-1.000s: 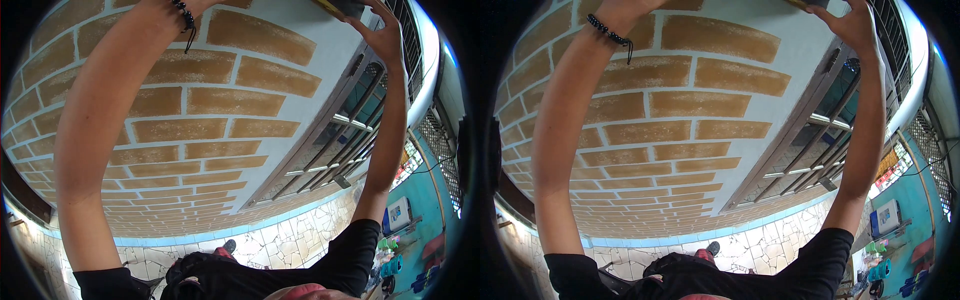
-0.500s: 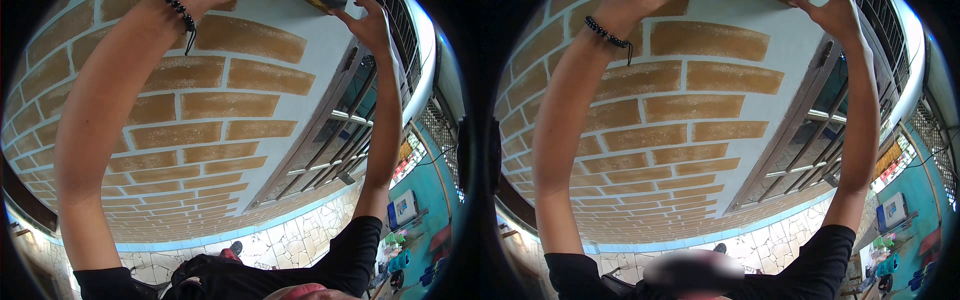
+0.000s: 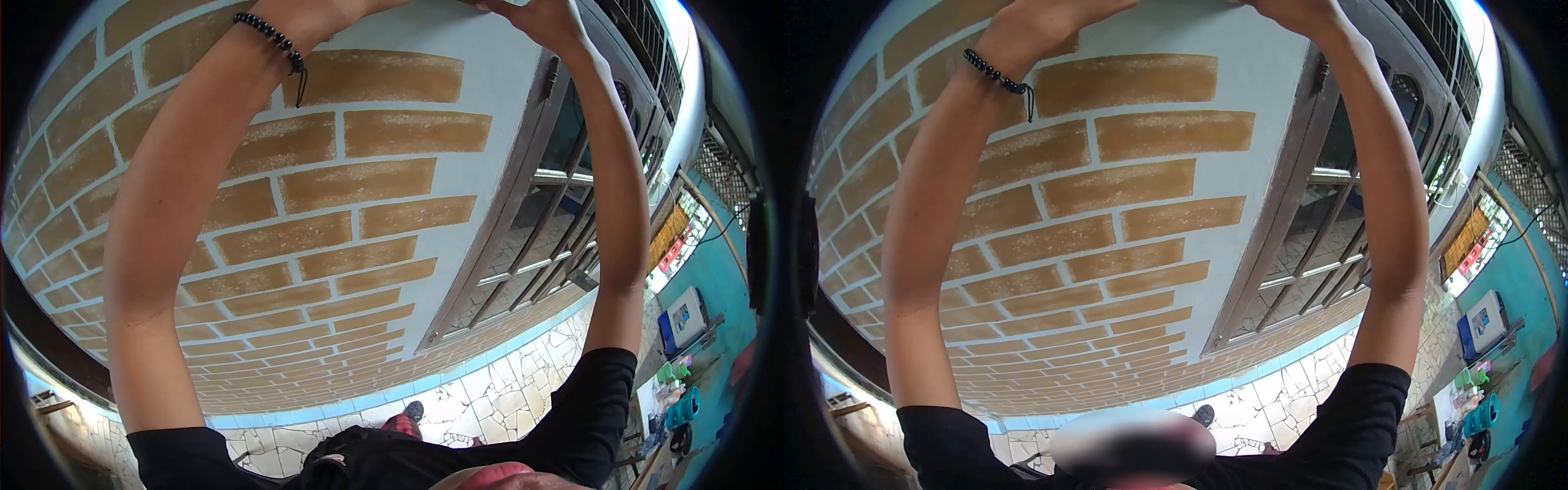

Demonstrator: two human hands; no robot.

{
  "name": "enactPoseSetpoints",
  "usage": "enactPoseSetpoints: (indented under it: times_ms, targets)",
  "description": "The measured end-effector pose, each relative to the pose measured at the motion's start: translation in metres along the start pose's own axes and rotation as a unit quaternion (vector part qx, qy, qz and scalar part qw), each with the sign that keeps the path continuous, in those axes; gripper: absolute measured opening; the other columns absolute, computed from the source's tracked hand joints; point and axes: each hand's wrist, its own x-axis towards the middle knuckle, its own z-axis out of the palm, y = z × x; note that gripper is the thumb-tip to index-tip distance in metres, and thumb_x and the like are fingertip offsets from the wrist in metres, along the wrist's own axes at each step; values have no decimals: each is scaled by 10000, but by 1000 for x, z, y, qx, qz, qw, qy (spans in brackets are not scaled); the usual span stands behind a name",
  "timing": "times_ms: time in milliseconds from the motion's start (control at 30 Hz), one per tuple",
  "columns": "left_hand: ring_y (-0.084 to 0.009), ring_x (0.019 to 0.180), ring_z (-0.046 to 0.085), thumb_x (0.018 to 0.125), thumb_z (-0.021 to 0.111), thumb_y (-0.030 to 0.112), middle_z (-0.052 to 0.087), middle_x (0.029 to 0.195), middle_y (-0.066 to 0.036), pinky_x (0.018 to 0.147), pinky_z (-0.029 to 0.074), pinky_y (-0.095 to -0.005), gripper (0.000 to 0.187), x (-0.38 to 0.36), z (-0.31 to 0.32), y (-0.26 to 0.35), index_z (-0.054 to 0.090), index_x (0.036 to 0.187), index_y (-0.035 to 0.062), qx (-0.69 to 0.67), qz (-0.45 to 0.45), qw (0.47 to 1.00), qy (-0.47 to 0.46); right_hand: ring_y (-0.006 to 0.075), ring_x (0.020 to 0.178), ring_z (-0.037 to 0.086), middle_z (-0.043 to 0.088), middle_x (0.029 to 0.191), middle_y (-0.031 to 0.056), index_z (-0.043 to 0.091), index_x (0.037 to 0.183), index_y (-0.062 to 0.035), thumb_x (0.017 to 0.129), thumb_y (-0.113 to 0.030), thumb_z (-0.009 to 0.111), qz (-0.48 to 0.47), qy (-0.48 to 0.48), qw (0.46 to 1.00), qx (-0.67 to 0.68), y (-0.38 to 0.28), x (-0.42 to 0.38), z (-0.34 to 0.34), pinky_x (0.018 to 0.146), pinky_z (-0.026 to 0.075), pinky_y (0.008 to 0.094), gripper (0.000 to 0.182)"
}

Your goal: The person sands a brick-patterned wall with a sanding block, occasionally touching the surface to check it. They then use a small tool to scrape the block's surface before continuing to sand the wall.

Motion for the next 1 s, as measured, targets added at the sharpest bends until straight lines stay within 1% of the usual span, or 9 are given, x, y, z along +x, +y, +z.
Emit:
enactPoseSetpoints:
  times_ms: [67, 200, 300, 400, 500, 700, 800, 900, 1000]
  targets:
    - [-243, 1148, 617, 901, 724, 196, 716, 1059, -60, 1125, 370, -513, 137, -5, 1, -2, 819, 996, 221, -26, -6, 1000, 16, 319, 1079, 701, 736, 1158, 151, 771, 1118, -59, 683, -39, 884, -24, 4, 999, -24, -3, 0, -2, 929, 560, 421, 450]
    - [-251, 1178, 596, 883, 760, 248, 710, 1088, -55, 1167, 324, -528, 141, -11, 0, 4, 822, 1009, 235, -27, -18, 999, 20, 341, 1114, 678, 723, 1176, 168, 767, 1112, -30, 695, -22, 863, -1, 1, 1000, -7, -10, -4, -2, 984, 545, 428, 428]
    - [-258, 1171, 593, 883, 760, 252, 706, 1093, -60, 1172, 309, -541, 151, -4, -11, 10, 821, 1020, 231, -60, -29, 998, -14, 345, 1127, 664, 716, 1180, 169, 756, 1127, -14, 714, -11, 837, -22, -13, 1000, -9, -9, -2, -6, 992, 536, 425, 420]
    - [-256, 1164, 591, 879, 765, 262, 705, 1091, -61, 1167, 310, -536, 160, 0, -13, 12, 821, 1022, 220, -34, -23, 998, -37, 350, 1133, 652, 710, 1179, 165, 746, 1143, -9, 737, -10, 809, -30, -22, 999, -3, -10, -5, -11, 998, 530, 428, 412]
    - [-263, 1158, 589, 868, 777, 266, 705, 1079, -63, 1162, 312, -531, 161, 3, -9, 10, 824, 1009, 204, -55, -28, 998, -15, 350, 1166, 624, 696, 1206, 161, 736, 1161, -9, 751, -14, 792, -39, -7, 999, 10, -1, -7, -10, 1019, 514, 433, 414]
    - [-272, 1158, 588, 852, 799, 258, 717, 1108, -68, 1162, 322, -522, 176, 5, -11, 14, 826, 1008, 181, -87, -68, 993, -30, 351, 1192, 599, 689, 1216, 168, 733, 1178, -7, 769, 3, 780, -44, 63, 997, 28, 7, -18, 11, 1050, 490, 443, 412]
    - [-271, 1153, 591, 821, 829, 229, 724, 1117, -69, 1157, 339, -518, 184, 11, -17, 19, 827, 995, 171, -76, -70, 994, -42, 350, 1190, 599, 685, 1219, 176, 735, 1175, -4, 778, -2, 777, -19, 23, 997, 65, 7, -16, 2, 1046, 488, 445, 400]
    - [-273, 1145, 596, 793, 851, 198, 726, 1111, -66, 1149, 364, -497, 194, 16, -23, 21, 826, 982, 157, -55, -60, 995, -52, 353, 1177, 600, 683, 1212, 184, 738, 1170, -6, 772, -1, 778, -33, 22, 997, 62, 9, -15, -1, 1034, 491, 445, 401]
    - [-275, 1137, 600, 798, 849, 196, 728, 1101, -66, 1125, 396, -471, 186, 17, -16, 21, 824, 974, 142, -82, -103, 988, -81, 360, 1152, 607, 689, 1189, 191, 738, 1158, 7, 763, 9, 775, -13, 19, 999, 36, 4, -15, 7, 1018, 499, 449, 397]
